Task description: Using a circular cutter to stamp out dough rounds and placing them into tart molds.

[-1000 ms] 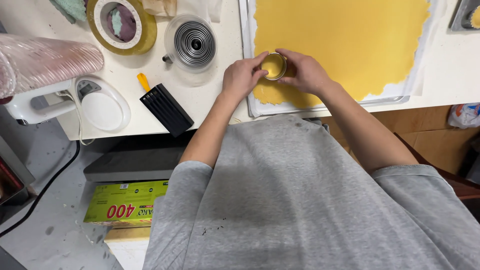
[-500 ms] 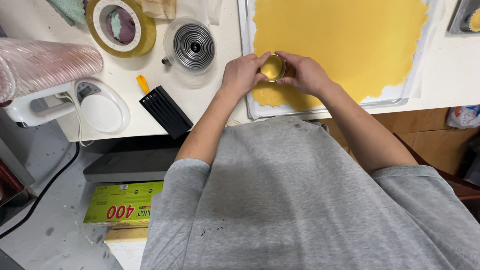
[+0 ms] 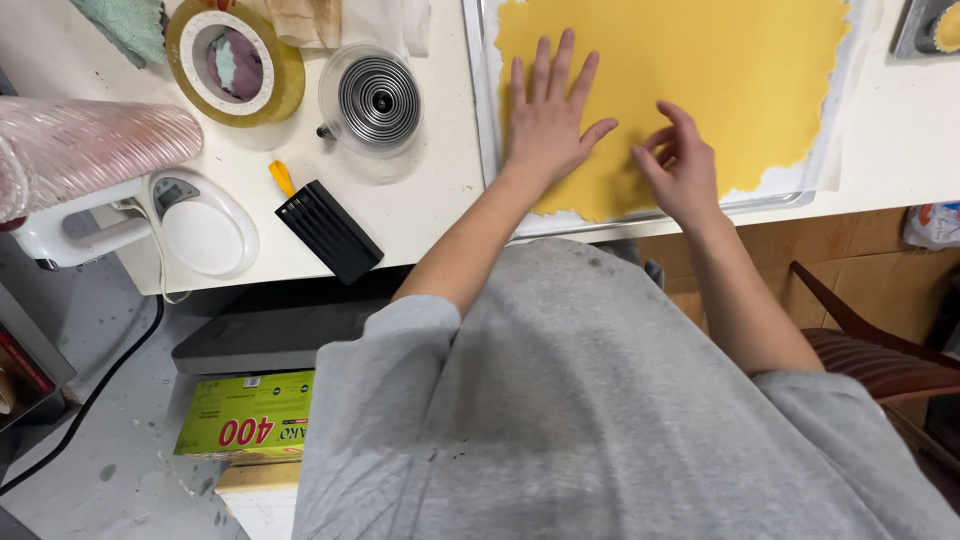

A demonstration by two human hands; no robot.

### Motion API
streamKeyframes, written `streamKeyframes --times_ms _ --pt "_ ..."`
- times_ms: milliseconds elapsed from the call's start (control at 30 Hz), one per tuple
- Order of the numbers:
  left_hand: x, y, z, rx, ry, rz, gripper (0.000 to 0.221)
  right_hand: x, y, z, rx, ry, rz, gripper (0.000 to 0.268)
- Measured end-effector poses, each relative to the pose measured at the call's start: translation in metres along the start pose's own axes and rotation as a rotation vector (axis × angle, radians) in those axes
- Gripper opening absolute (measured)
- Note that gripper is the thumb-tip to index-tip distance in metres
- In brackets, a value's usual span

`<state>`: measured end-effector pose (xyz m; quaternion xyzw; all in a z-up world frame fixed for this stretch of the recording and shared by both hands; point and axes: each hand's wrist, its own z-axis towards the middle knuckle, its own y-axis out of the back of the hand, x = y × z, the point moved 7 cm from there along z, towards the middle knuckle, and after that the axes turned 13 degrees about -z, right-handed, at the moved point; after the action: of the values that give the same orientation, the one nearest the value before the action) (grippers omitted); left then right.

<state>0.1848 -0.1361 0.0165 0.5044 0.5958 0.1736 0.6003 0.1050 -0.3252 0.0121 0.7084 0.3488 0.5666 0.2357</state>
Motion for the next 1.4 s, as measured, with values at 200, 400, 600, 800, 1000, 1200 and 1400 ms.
streamKeyframes --times_ms 200,400,600,800,1000,1200,1400 --pt "0.0 -0.005 0.003 0.184 0.054 0.036 0.086 -0.02 0.017 -0.016 -0.084 -0.084 0.061 0.052" --pt "0.002 -0.011 0.007 0.185 0.027 0.026 0.082 0.048 0.013 0.01 -0.152 0.168 -0.015 0.053" --pt "0.017 -0.029 -0.002 -0.224 -0.197 0.018 0.077 0.176 -0.043 0.062 0.048 0.81 -0.323 0.075" --pt "0.015 -0.022 0.003 -0.051 -0.153 -0.309 0.094 0.103 -0.135 0.093 -0.672 0.099 2.062 0.088" --pt "0.018 -0.033 0.004 -0.087 -0.185 -0.354 0.09 0.065 -0.167 0.097 -0.763 0.063 2.132 0.085" --pt "0.02 -0.025 0.014 -0.101 -0.191 -0.344 0.092 0.063 -0.169 0.1 -0.788 0.093 2.215 0.088" --pt "0.016 -0.026 0.003 -0.082 -0.182 -0.348 0.097 0.083 -0.156 0.1 -0.798 0.115 2.265 0.091"
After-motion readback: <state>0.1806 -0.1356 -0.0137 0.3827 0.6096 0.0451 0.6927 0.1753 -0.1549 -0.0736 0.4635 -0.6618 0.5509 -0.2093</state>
